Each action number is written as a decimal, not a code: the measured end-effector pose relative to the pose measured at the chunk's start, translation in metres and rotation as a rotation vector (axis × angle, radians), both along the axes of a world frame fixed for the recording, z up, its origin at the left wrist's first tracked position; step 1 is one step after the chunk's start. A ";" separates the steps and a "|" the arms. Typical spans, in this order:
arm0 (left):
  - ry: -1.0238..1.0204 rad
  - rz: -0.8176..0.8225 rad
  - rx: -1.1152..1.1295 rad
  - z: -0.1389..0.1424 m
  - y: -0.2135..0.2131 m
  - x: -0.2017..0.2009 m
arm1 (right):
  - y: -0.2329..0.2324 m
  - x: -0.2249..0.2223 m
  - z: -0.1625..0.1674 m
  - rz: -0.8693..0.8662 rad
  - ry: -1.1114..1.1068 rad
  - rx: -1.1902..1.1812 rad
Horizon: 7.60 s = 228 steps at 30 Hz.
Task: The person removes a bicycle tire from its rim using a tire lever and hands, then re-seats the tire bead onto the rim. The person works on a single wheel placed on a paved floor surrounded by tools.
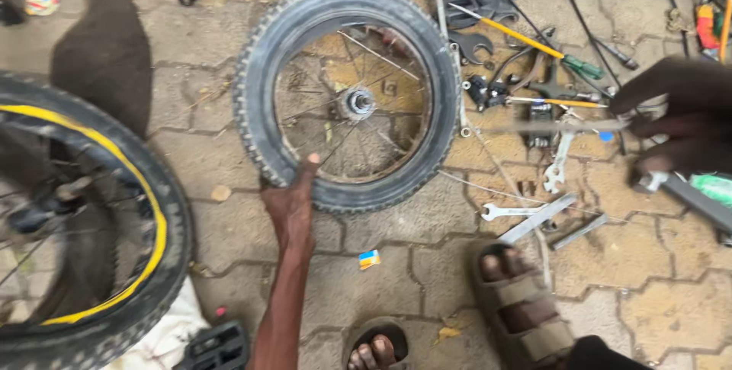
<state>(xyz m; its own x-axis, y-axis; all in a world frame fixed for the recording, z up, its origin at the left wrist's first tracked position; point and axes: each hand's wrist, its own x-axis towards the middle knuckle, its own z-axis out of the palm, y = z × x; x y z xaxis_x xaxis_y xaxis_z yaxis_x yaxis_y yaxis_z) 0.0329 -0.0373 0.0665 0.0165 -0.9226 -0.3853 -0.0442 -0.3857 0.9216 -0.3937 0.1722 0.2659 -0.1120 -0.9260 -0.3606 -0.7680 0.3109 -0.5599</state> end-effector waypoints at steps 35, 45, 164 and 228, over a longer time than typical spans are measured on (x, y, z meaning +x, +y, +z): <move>-0.093 -0.041 0.046 -0.017 -0.039 0.024 | -0.134 0.200 -0.159 0.009 -0.337 0.255; -0.014 -0.037 -0.017 -0.022 -0.035 0.025 | -0.187 0.218 -0.125 0.195 -0.299 0.326; 0.237 -0.141 -0.183 -0.013 -0.058 0.027 | -0.250 0.138 -0.147 0.392 -0.525 0.952; 0.068 -0.001 -0.255 -0.031 -0.064 0.009 | -0.218 0.191 -0.097 0.375 -0.204 0.776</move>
<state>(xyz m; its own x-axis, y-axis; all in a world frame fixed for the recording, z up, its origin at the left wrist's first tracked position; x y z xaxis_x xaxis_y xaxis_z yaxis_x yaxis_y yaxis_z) 0.0417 -0.1013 0.0356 -0.0023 -0.9900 -0.1409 0.0208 -0.1409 0.9898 -0.2026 -0.0462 0.1685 0.2848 -0.3754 -0.8820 -0.8036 0.4081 -0.4332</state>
